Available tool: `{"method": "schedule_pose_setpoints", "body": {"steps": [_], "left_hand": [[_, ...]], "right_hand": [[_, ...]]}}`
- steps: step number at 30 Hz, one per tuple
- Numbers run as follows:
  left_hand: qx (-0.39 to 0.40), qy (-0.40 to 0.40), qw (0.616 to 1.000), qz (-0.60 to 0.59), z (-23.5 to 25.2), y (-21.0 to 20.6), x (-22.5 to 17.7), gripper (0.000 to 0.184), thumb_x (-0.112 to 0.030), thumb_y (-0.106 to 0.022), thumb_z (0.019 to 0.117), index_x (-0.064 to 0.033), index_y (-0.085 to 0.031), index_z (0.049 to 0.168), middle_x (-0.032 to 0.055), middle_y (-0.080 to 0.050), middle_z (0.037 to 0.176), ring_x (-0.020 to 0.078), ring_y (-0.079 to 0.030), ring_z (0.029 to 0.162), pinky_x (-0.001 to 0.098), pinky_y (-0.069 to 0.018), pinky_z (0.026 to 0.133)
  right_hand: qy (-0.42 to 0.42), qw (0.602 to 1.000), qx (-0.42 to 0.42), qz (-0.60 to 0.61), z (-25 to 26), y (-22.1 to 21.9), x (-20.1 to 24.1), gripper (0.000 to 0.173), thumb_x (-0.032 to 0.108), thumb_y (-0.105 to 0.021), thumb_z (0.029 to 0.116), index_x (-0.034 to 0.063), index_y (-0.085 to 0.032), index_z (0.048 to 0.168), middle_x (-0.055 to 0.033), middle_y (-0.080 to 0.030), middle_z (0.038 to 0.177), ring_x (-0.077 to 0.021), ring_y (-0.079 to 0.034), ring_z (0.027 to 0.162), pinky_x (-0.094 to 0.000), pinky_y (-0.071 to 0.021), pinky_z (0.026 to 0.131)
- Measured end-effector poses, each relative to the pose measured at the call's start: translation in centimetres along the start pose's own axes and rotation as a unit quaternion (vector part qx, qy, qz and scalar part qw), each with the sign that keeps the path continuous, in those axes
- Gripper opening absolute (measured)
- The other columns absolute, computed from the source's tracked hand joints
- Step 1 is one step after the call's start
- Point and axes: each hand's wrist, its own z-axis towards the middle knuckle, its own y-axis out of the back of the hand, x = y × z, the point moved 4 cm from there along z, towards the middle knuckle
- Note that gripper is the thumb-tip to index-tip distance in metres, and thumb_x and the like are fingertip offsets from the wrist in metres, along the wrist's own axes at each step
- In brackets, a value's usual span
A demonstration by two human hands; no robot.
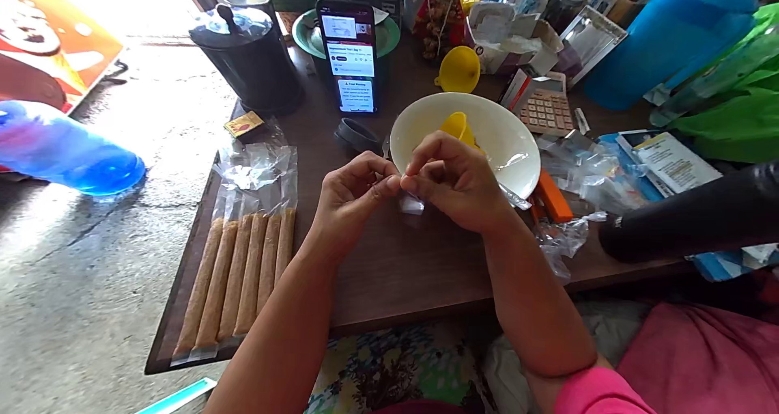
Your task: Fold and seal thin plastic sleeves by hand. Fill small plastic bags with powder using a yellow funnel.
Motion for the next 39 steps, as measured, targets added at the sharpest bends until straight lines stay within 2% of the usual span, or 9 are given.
{"method": "schedule_pose_setpoints", "body": {"steps": [3,6,9,13,17,21,25,29,39], "left_hand": [[-0.005,0.012,1.000,-0.001,-0.03,0.00,0.18,0.003,-0.016,-0.065,0.0986,-0.0156,-0.068,0.098,-0.0062,-0.064,0.095,0.0034,-0.063,0.085,0.0185,-0.0547,0.077],[0.007,-0.002,1.000,-0.027,-0.02,-0.01,-0.11,0.003,-0.017,-0.068,0.0975,-0.0154,-0.070,0.098,-0.0063,-0.064,0.096,0.0035,-0.062,0.087,0.0186,-0.0544,0.079],[-0.011,0.008,1.000,-0.008,-0.03,0.01,0.09,0.004,-0.015,-0.066,0.0977,-0.0164,-0.069,0.098,-0.0066,-0.065,0.098,0.0038,-0.063,0.088,0.0191,-0.0545,0.079],[0.002,-0.005,1.000,-0.008,-0.07,-0.04,-0.17,0.003,-0.016,-0.066,0.0978,-0.0153,-0.069,0.099,-0.0063,-0.063,0.099,0.0034,-0.062,0.089,0.0185,-0.0540,0.079],[-0.012,0.004,1.000,0.002,-0.11,-0.09,-0.18,0.003,-0.016,-0.066,0.0980,-0.0159,-0.069,0.098,-0.0066,-0.063,0.098,0.0034,-0.062,0.088,0.0183,-0.0542,0.078],[0.005,-0.013,1.000,-0.013,-0.04,-0.18,-0.32,0.003,-0.015,-0.065,0.0981,-0.0149,-0.068,0.099,-0.0063,-0.063,0.098,0.0034,-0.062,0.089,0.0187,-0.0542,0.080],[-0.002,-0.003,1.000,-0.009,-0.03,-0.12,-0.06,0.003,-0.017,-0.065,0.0989,-0.0163,-0.068,0.099,-0.0063,-0.063,0.098,0.0038,-0.062,0.089,0.0194,-0.0547,0.079],[0.006,-0.006,1.000,-0.025,-0.13,-0.25,-0.26,0.003,-0.017,-0.065,0.0991,-0.0167,-0.068,0.100,-0.0070,-0.063,0.098,0.0028,-0.062,0.089,0.0182,-0.0543,0.080],[0.003,-0.003,1.000,-0.013,-0.06,-0.26,-0.12,0.004,-0.017,-0.064,0.0996,-0.0166,-0.068,0.100,-0.0066,-0.064,0.098,0.0036,-0.063,0.088,0.0195,-0.0545,0.081]], "right_hand": [[-0.021,0.997,-0.016,-0.069,-0.09,0.09,0.02,0.009,-0.001,-0.065,0.0941,-0.0033,-0.063,0.103,-0.0029,-0.062,0.086,0.0014,-0.044,0.056,-0.0133,-0.0376,0.049],[0.000,1.000,0.015,0.027,0.01,0.05,0.18,0.010,-0.003,-0.065,0.0943,-0.0030,-0.059,0.103,-0.0020,-0.063,0.088,0.0037,-0.049,0.060,-0.0122,-0.0444,0.053],[-0.023,0.999,-0.008,-0.038,-0.06,0.14,-0.15,0.009,-0.001,-0.066,0.0945,-0.0034,-0.063,0.102,-0.0024,-0.062,0.087,0.0026,-0.044,0.057,-0.0126,-0.0377,0.050],[-0.015,0.999,0.018,0.035,-0.01,0.13,0.05,0.010,-0.001,-0.066,0.0943,-0.0017,-0.059,0.102,-0.0004,-0.063,0.085,0.0044,-0.049,0.057,-0.0119,-0.0436,0.051],[-0.045,0.998,-0.021,-0.046,-0.06,0.15,-0.10,0.010,0.001,-0.066,0.0950,-0.0026,-0.063,0.103,-0.0025,-0.063,0.089,0.0023,-0.044,0.057,-0.0124,-0.0387,0.050],[-0.017,0.999,0.008,0.036,0.00,0.07,0.15,0.011,-0.002,-0.067,0.0939,-0.0018,-0.059,0.103,-0.0003,-0.064,0.086,0.0047,-0.047,0.057,-0.0116,-0.0419,0.051],[-0.034,0.997,-0.032,-0.057,-0.06,0.24,-0.08,0.011,0.003,-0.068,0.0948,-0.0021,-0.063,0.104,-0.0028,-0.065,0.092,0.0028,-0.045,0.056,-0.0126,-0.0391,0.049],[-0.014,1.000,-0.003,0.008,-0.03,-0.04,0.30,0.011,-0.001,-0.067,0.0940,-0.0028,-0.060,0.103,-0.0018,-0.064,0.088,0.0035,-0.049,0.058,-0.0125,-0.0437,0.051],[-0.018,0.999,-0.019,-0.038,-0.09,0.04,0.18,0.011,0.000,-0.067,0.0935,-0.0029,-0.062,0.103,-0.0020,-0.064,0.087,0.0032,-0.046,0.057,-0.0121,-0.0400,0.050]]}}
